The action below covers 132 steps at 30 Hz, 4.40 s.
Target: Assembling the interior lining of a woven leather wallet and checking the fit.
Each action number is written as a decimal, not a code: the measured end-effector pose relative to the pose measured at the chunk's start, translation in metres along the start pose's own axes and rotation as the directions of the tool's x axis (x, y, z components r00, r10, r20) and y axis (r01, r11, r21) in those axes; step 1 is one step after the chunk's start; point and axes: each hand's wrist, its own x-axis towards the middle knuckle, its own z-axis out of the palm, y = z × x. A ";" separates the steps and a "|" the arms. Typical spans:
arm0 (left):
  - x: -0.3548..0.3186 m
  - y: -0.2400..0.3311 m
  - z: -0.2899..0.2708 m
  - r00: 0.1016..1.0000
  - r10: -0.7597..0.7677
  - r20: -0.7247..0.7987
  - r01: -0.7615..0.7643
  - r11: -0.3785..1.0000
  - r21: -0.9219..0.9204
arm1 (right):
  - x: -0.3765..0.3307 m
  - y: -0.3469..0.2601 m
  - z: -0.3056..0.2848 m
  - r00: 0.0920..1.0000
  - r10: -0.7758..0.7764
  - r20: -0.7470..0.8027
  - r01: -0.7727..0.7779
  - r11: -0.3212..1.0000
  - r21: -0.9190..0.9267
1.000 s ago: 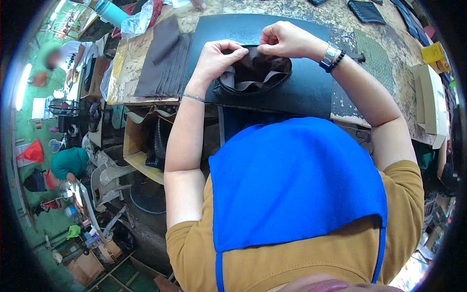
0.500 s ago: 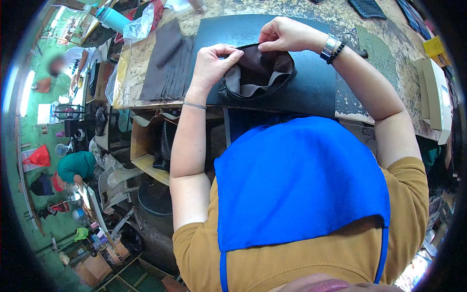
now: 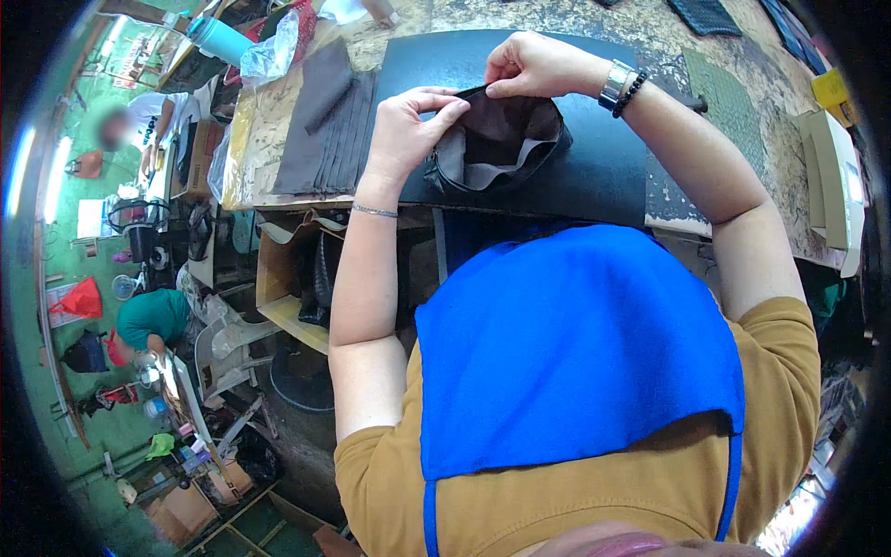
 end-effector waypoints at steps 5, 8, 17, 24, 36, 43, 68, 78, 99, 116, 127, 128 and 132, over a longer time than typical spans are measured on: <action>0.002 0.003 -0.002 0.994 -0.112 0.011 0.112 0.994 0.023 | 0.002 0.005 0.001 0.999 0.000 0.034 -0.001 1.000 0.024; 0.004 0.005 0.001 0.986 -0.168 0.012 0.167 0.986 0.025 | 0.003 0.003 -0.001 0.997 -0.069 -0.029 0.068 0.997 -0.042; 0.002 0.005 0.006 0.994 -0.113 -0.013 0.113 0.991 0.064 | 0.015 -0.004 0.001 0.994 -0.084 0.065 0.089 0.993 -0.079; -0.005 0.029 0.004 0.991 -0.071 0.117 0.040 0.968 0.248 | 0.016 0.012 0.006 0.995 -0.099 -0.011 0.096 0.983 -0.158; 0.014 0.023 -0.020 0.959 -0.265 0.098 0.216 0.912 0.350 | -0.008 -0.011 0.019 0.950 0.256 -0.177 -0.243 0.966 0.093; 0.023 -0.016 -0.021 0.934 -0.342 0.100 0.335 0.939 0.076 | -0.002 0.002 0.033 0.902 -0.142 -0.407 0.115 0.989 -0.090; 0.020 0.003 -0.004 0.995 -0.061 0.073 0.030 0.929 0.368 | 0.008 -0.003 0.031 0.956 -0.262 -0.128 0.236 0.953 -0.191; 0.000 0.012 -0.017 0.966 0.181 0.183 -0.242 0.880 0.408 | -0.021 -0.005 0.027 0.985 -0.078 -0.151 0.092 0.992 0.088; 0.003 0.020 -0.017 0.951 0.050 0.305 -0.154 0.932 0.327 | -0.037 -0.009 0.020 0.981 0.155 -0.114 -0.148 0.986 0.073; -0.031 0.051 -0.020 0.867 -0.334 0.369 0.380 0.923 -0.056 | -0.078 -0.014 0.020 0.959 0.217 0.184 -0.281 0.829 0.484; -0.029 0.063 -0.013 0.946 -0.250 0.205 0.193 0.945 0.264 | -0.078 -0.017 0.030 0.984 0.164 -0.066 -0.140 0.951 0.277; -0.028 0.063 -0.013 0.948 -0.246 0.204 0.179 0.937 0.301 | -0.077 -0.016 0.031 0.985 0.163 -0.064 -0.139 0.950 0.278; -0.025 0.062 -0.012 0.944 -0.253 0.209 0.176 0.928 0.327 | -0.075 -0.014 0.029 0.982 0.182 -0.042 -0.165 0.949 0.268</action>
